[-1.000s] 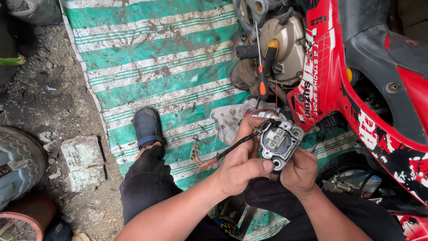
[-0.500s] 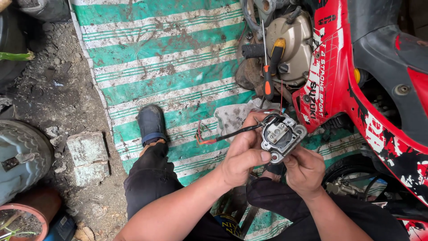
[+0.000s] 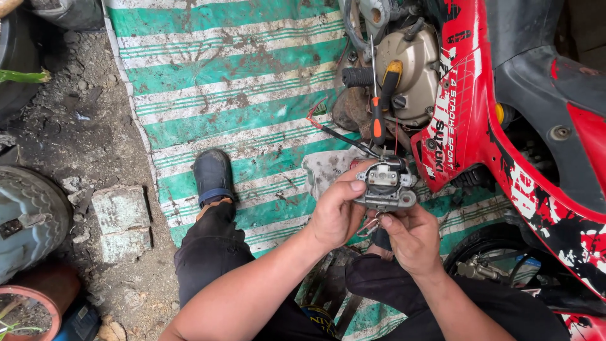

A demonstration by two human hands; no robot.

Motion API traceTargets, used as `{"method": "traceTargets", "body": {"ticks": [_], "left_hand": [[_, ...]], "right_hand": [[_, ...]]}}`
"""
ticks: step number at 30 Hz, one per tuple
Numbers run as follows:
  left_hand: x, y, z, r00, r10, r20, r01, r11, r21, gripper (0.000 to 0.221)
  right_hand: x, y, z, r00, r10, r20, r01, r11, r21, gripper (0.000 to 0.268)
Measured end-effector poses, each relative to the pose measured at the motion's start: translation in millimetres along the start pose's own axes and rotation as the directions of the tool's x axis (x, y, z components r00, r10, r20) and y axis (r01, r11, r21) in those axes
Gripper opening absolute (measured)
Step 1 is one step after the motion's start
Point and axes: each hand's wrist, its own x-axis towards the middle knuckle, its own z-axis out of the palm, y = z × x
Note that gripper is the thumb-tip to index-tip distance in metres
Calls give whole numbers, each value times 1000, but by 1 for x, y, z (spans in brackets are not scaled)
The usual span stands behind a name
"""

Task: Disassembling and reassembling a motorcycle carburetor for cleaning and maintenance

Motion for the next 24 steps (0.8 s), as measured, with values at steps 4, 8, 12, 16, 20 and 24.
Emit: {"method": "traceTargets", "body": {"ticks": [4, 8, 12, 16, 20, 24], "left_hand": [[3, 1, 10, 994, 72, -87, -71, 997, 10, 56], [7, 4, 6, 996, 55, -73, -49, 996, 76, 50], [8, 7, 7, 996, 38, -75, -33, 997, 70, 42], [7, 21, 24, 991, 13, -134, 0, 995, 101, 40], [22, 17, -6, 979, -58, -197, 76, 993, 86, 44], [18, 40, 28, 961, -158, -226, 150, 987, -50, 38]], "right_hand": [[0, 0, 0, 999, 28, -22, -29, 999, -34, 31], [2, 2, -4, 998, 57, -16, -57, 998, 11, 37], [0, 6, -9, 997, 63, -33, -63, 998, 4, 36], [-2, 10, -19, 993, 68, -92, -71, 997, -27, 39], [-1, 14, -28, 985, 102, -142, -119, 986, -121, 45], [-4, 15, -29, 979, 120, -164, -141, 983, -119, 44]]}}
